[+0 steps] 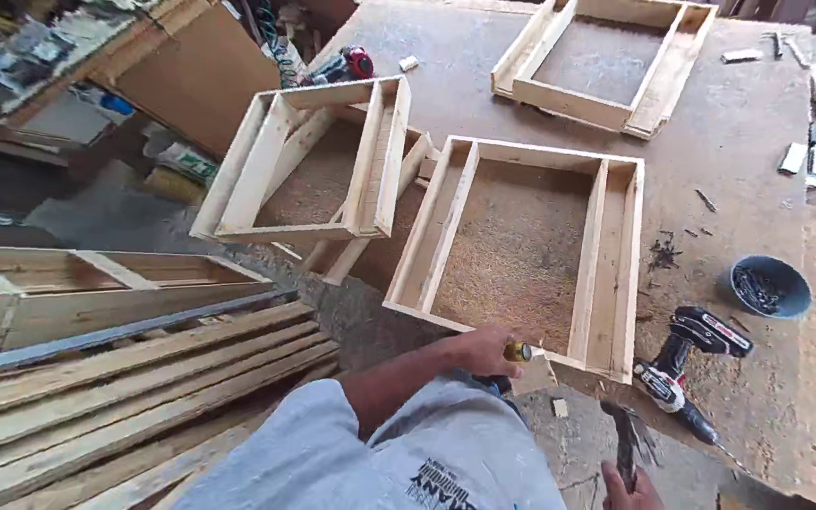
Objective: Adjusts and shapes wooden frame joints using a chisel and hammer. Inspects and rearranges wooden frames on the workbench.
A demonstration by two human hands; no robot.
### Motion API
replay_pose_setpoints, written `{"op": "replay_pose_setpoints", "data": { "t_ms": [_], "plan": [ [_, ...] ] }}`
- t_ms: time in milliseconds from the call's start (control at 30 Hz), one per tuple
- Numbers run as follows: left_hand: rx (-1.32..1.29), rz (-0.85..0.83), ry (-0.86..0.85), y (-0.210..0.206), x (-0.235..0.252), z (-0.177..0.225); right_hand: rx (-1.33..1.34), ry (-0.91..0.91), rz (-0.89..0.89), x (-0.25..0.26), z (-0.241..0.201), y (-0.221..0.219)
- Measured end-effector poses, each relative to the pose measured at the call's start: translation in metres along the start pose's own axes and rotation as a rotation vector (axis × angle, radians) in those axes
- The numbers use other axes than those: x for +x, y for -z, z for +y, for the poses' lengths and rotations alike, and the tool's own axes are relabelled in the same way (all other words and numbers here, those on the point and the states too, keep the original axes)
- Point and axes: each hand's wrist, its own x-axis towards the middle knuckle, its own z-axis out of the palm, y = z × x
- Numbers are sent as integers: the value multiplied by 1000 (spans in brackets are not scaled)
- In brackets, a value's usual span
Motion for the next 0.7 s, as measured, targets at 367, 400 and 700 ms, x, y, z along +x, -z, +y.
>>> {"op": "replay_pose_setpoints", "data": {
  "t_ms": [367, 400, 700],
  "plan": [
    [-775, 868, 240, -1, -198, -189, -1023, 321, -215, 150, -242, -136],
    [-777, 905, 245, 8, -216, -200, -1080, 293, -252, 154, -259, -143],
    [-880, 907, 318, 75, -289, -313, -905, 998, -33, 292, -575, -367]
  ]
}}
